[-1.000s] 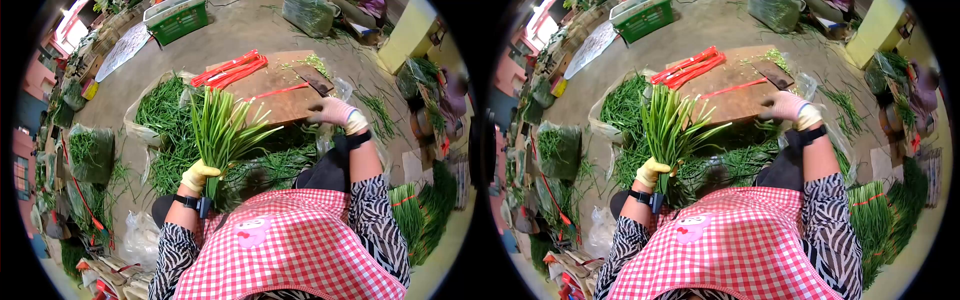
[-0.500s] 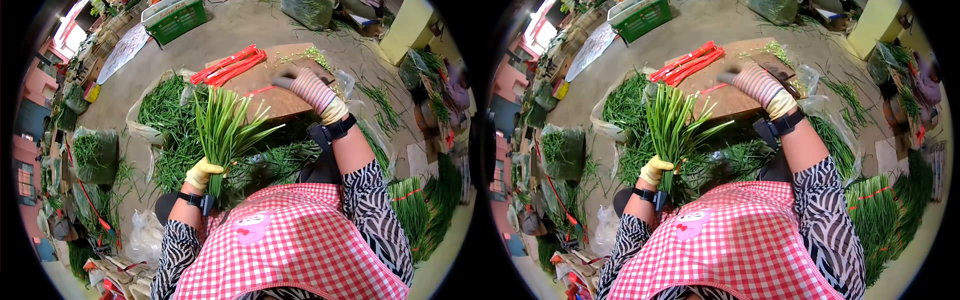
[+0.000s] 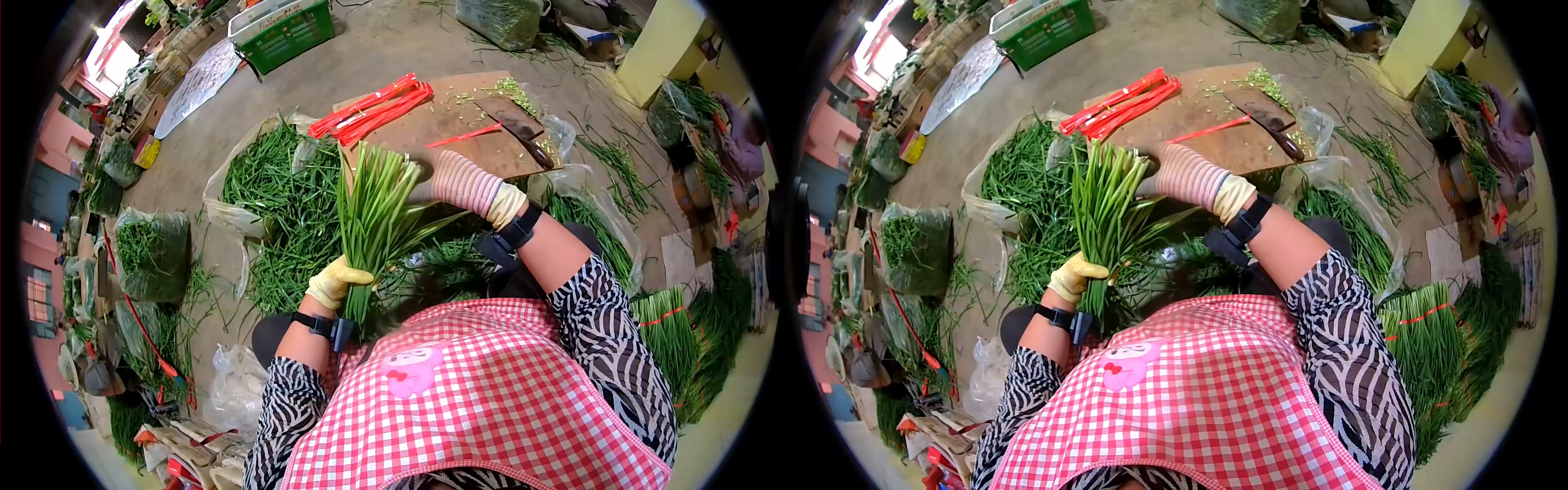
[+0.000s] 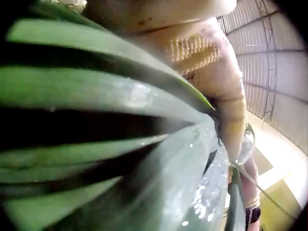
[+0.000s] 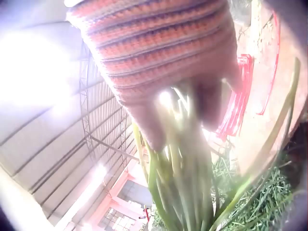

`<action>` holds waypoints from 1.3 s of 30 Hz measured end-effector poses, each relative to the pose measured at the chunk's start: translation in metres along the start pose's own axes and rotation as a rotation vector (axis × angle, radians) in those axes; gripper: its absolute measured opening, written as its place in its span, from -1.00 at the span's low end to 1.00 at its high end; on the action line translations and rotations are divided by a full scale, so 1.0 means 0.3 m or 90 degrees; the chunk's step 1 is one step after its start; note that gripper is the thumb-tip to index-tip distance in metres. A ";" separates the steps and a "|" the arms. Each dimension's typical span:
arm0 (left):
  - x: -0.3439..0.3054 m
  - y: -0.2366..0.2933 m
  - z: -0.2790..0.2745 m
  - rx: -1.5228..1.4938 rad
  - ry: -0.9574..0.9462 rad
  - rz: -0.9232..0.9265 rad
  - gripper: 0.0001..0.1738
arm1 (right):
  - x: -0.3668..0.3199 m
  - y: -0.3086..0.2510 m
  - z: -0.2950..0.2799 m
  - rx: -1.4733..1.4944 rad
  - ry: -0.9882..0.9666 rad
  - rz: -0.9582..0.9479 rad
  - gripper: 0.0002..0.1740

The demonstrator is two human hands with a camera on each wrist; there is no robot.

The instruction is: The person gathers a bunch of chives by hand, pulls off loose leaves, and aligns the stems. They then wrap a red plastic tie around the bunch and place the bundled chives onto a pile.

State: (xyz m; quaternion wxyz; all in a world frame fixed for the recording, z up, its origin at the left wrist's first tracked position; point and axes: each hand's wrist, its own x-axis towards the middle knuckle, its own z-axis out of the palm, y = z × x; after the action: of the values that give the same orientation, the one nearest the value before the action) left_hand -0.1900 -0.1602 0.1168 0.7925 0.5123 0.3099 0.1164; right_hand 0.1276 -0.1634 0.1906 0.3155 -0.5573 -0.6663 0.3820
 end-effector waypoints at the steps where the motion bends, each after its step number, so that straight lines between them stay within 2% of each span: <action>1: 0.002 -0.001 -0.003 -0.004 -0.005 -0.002 -0.33 | 0.003 0.010 0.005 0.011 0.014 0.007 -0.36; 3: 0.005 0.000 -0.005 -0.013 -0.014 -0.007 -0.32 | 0.010 0.017 0.019 0.035 0.041 0.021 -0.40; 4: 0.003 0.004 0.007 -0.050 0.002 -0.008 -0.30 | 0.000 -0.004 0.011 0.025 0.049 0.068 -0.47; 7: 0.002 0.001 0.001 -0.052 0.011 -0.009 -0.29 | -0.010 0.001 0.030 0.051 0.092 0.048 -0.49; 12: 0.003 -0.012 -0.013 -0.052 -0.024 -0.023 -0.30 | -0.006 0.008 0.027 0.155 0.039 0.080 -0.52; 16: 0.001 -0.026 -0.011 -0.077 0.004 -0.015 -0.30 | -0.021 0.026 0.024 0.219 0.045 0.079 -0.51; 19: 0.001 -0.023 -0.026 -0.067 -0.018 -0.018 -0.29 | -0.028 0.050 0.038 0.286 0.075 0.069 -0.56; 20: 0.001 -0.030 -0.032 -0.068 -0.009 -0.018 -0.29 | -0.023 0.074 0.054 0.367 0.107 0.044 -0.67; 23: 0.002 -0.055 -0.047 -0.073 0.003 -0.018 -0.27 | -0.034 0.055 0.029 0.559 0.094 0.084 -0.76; 24: 0.003 -0.058 -0.050 -0.076 -0.005 -0.017 -0.27 | -0.064 -0.025 -0.015 0.580 0.107 0.127 -0.81; 27: 0.003 -0.049 -0.051 -0.074 -0.012 -0.023 -0.27 | -0.003 0.088 -0.118 0.737 0.293 -0.069 -0.74; 29: -0.006 -0.042 -0.046 -0.071 -0.009 -0.029 -0.28 | -0.005 0.108 -0.265 0.809 0.532 0.002 -0.74; 31: -0.014 -0.034 -0.041 -0.050 0.005 -0.016 -0.29 | -0.042 0.087 -0.327 0.540 0.462 0.043 -0.61; 33: -0.017 -0.028 -0.040 -0.044 0.006 -0.032 -0.30 | -0.060 0.041 -0.302 0.282 0.341 0.122 -0.54; 34: -0.011 -0.019 -0.036 -0.043 -0.013 -0.028 -0.30 | -0.062 -0.005 -0.278 0.165 0.193 0.155 -0.43; 35: -0.010 -0.013 -0.026 -0.047 -0.012 -0.025 -0.30 | -0.055 -0.020 -0.245 0.038 0.112 0.262 -0.42; 37: -0.010 -0.002 -0.012 -0.055 -0.005 -0.018 -0.29 | -0.065 0.000 -0.164 0.032 0.027 0.237 -0.47; 39: -0.006 -0.006 -0.022 -0.047 -0.011 -0.030 -0.26 | -0.056 0.005 -0.088 0.127 0.038 0.173 -0.55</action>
State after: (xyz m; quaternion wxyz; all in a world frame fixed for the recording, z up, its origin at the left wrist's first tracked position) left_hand -0.1956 -0.1570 0.1139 0.8161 0.4761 0.3104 0.1050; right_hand 0.1538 -0.1756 0.2028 0.3341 -0.6191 -0.5341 0.4688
